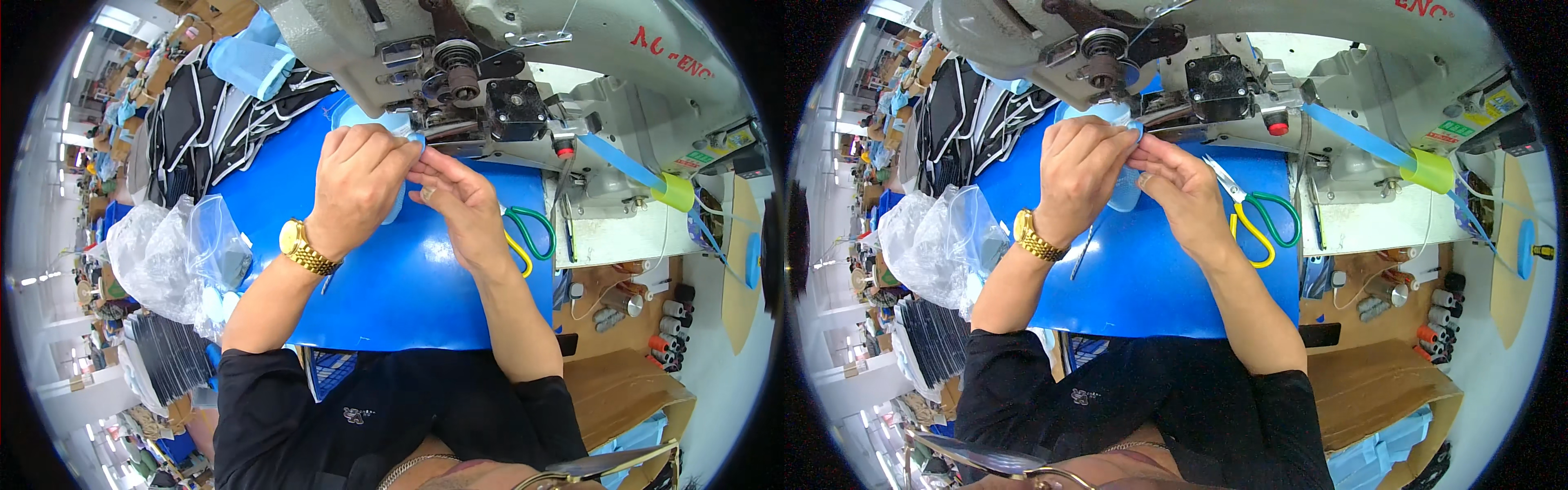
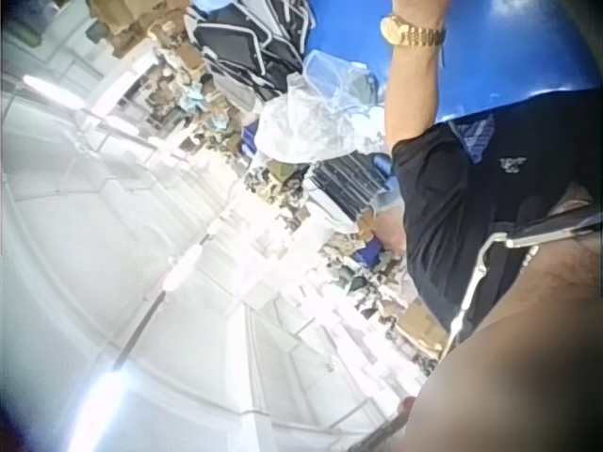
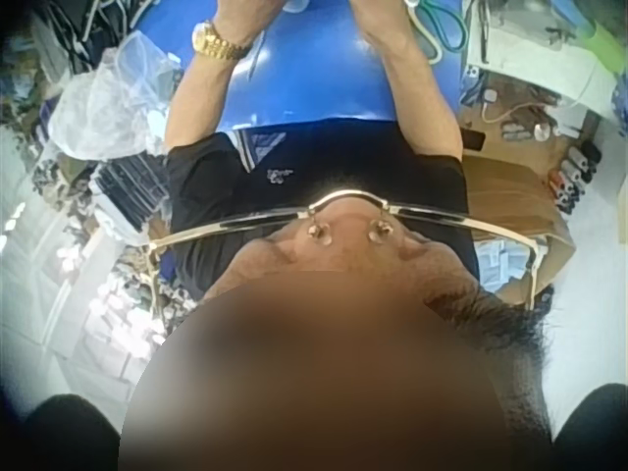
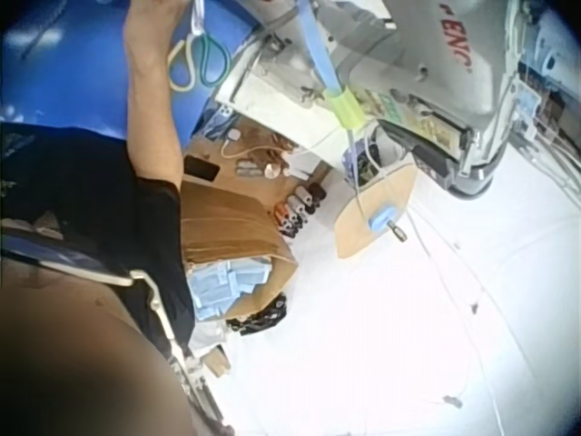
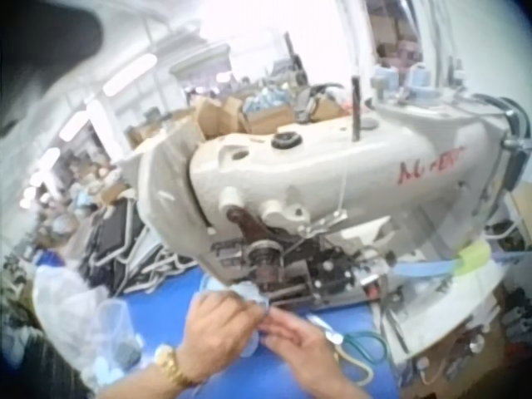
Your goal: Assembling and sewing a mesh mask using an industrial sewing machine and scissors.
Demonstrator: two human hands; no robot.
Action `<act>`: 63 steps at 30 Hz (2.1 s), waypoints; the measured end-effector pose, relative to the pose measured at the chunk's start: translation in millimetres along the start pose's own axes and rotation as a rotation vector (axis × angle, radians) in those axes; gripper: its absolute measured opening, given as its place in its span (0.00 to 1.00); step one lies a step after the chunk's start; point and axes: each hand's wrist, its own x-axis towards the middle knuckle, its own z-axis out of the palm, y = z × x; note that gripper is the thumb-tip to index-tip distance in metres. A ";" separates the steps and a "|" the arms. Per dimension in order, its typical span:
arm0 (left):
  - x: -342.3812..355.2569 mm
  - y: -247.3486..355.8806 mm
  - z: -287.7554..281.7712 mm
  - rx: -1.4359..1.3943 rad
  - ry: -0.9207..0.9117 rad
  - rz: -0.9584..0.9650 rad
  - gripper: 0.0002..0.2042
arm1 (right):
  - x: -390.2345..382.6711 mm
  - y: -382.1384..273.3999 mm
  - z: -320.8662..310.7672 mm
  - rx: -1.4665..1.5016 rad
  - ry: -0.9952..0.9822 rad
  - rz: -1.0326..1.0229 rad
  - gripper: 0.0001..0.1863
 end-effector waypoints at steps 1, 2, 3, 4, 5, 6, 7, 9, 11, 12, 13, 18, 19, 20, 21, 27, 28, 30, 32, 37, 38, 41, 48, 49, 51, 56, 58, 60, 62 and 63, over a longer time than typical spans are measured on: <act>0.7 0.1 0.6 0.021 0.010 0.000 0.09 | -1.1 1.1 -0.7 -0.001 -0.001 0.000 0.25; 0.7 0.1 1.7 0.020 0.013 0.002 0.09 | -1.4 4.5 -3.1 0.014 0.004 0.010 0.25; 0.1 0.8 2.0 0.023 -0.002 -0.012 0.09 | -0.8 6.2 -4.7 0.028 0.009 0.020 0.25; 0.1 0.8 2.8 0.027 -0.016 -0.026 0.09 | 2.1 5.1 -4.9 0.027 0.009 0.017 0.25; 0.1 1.3 1.2 0.028 -0.019 -0.028 0.09 | 3.6 2.5 -2.4 0.028 0.002 0.006 0.25; 1.0 1.7 -0.7 0.023 -0.021 -0.036 0.08 | 3.7 1.2 -0.5 0.030 -0.005 -0.006 0.25; 1.1 2.4 -2.7 0.019 -0.023 -0.043 0.08 | 1.5 2.0 0.1 0.032 -0.007 -0.004 0.25; 0.2 2.3 -2.3 0.004 -0.017 -0.058 0.08 | -1.3 4.4 -2.9 0.079 0.010 0.028 0.24; 5.6 -0.6 -7.0 -0.052 -0.057 -0.088 0.08 | -3.5 6.9 -7.8 0.068 0.009 0.039 0.24; 5.8 -2.0 -9.7 -0.076 -0.078 -0.112 0.09 | -4.3 7.2 -10.6 0.057 0.011 0.052 0.24; 4.6 -3.3 -8.6 -0.080 -0.078 -0.110 0.09 | -5.0 6.7 -13.0 0.056 0.014 0.050 0.24; 0.2 1.5 -3.6 -0.048 -0.069 -0.077 0.08 | -9.2 4.0 -12.7 -0.005 0.048 0.061 0.23; 1.0 2.6 -1.4 -0.029 -0.049 -0.087 0.08 | -10.9 2.4 -14.2 -0.009 0.051 0.060 0.23; 1.8 2.5 -0.2 -0.031 -0.046 -0.090 0.08 | -14.1 0.8 -16.3 -0.042 0.049 0.074 0.22; 3.6 1.3 1.8 -0.023 -0.035 -0.086 0.07 | -18.4 -1.8 -19.2 -0.078 0.049 0.088 0.21; -9.9 -6.1 8.0 -0.059 0.038 -0.143 0.08 | -73.7 -104.5 -54.6 -0.700 0.221 -0.334 0.16; -8.9 -5.9 10.4 -0.082 0.054 -0.168 0.09 | -81.9 -138.2 -65.8 -0.880 0.279 -0.550 0.16; -12.6 -4.7 11.7 -0.087 0.074 -0.201 0.09 | -83.4 -204.9 -108.9 -1.067 0.558 -0.826 0.17; -8.0 0.9 17.0 -0.136 0.101 -0.229 0.09 | -74.8 -282.9 -125.6 -1.305 0.747 -0.998 0.19; -9.6 4.1 29.7 -0.159 0.171 -0.274 0.08 | -24.0 -456.8 -265.5 -1.957 0.988 -0.579 0.31; -11.0 3.9 31.4 -0.166 0.182 -0.279 0.08 | -17.2 -469.6 -281.5 -1.787 0.918 -0.441 0.33; -10.7 5.8 35.9 -0.191 0.211 -0.298 0.09 | -34.2 -488.9 -334.8 -1.320 0.937 -0.287 0.28; -15.6 4.5 34.5 -0.219 0.223 -0.309 0.11 | -32.3 -449.4 -306.8 -1.339 0.720 -0.538 0.25; -17.9 3.3 34.4 -0.212 0.231 -0.310 0.11 | -17.8 -456.1 -288.4 -1.218 0.689 -0.484 0.24; -15.4 5.3 37.9 -0.225 0.260 -0.309 0.11 | -2.3 -480.1 -271.6 -1.361 0.700 -0.332 0.25; -15.7 6.8 37.1 -0.205 0.250 -0.308 0.09 | -17.0 -423.0 -288.8 -0.785 0.754 -0.593 0.26; -14.0 6.0 37.1 -0.195 0.253 -0.302 0.09 | -31.1 -387.7 -321.6 -0.746 0.716 -0.787 0.24; -13.4 4.6 37.4 -0.193 0.251 -0.293 0.08 | -40.0 -420.7 -334.5 -1.097 0.730 -0.748 0.23; -14.1 3.1 36.0 -0.193 0.234 -0.289 0.08 | -42.0 -454.6 -331.8 -1.791 0.709 -0.605 0.21; -14.4 1.6 37.2 -0.186 0.231 -0.293 0.08 | -24.9 -473.3 -312.3 -1.246 0.693 -0.401 0.23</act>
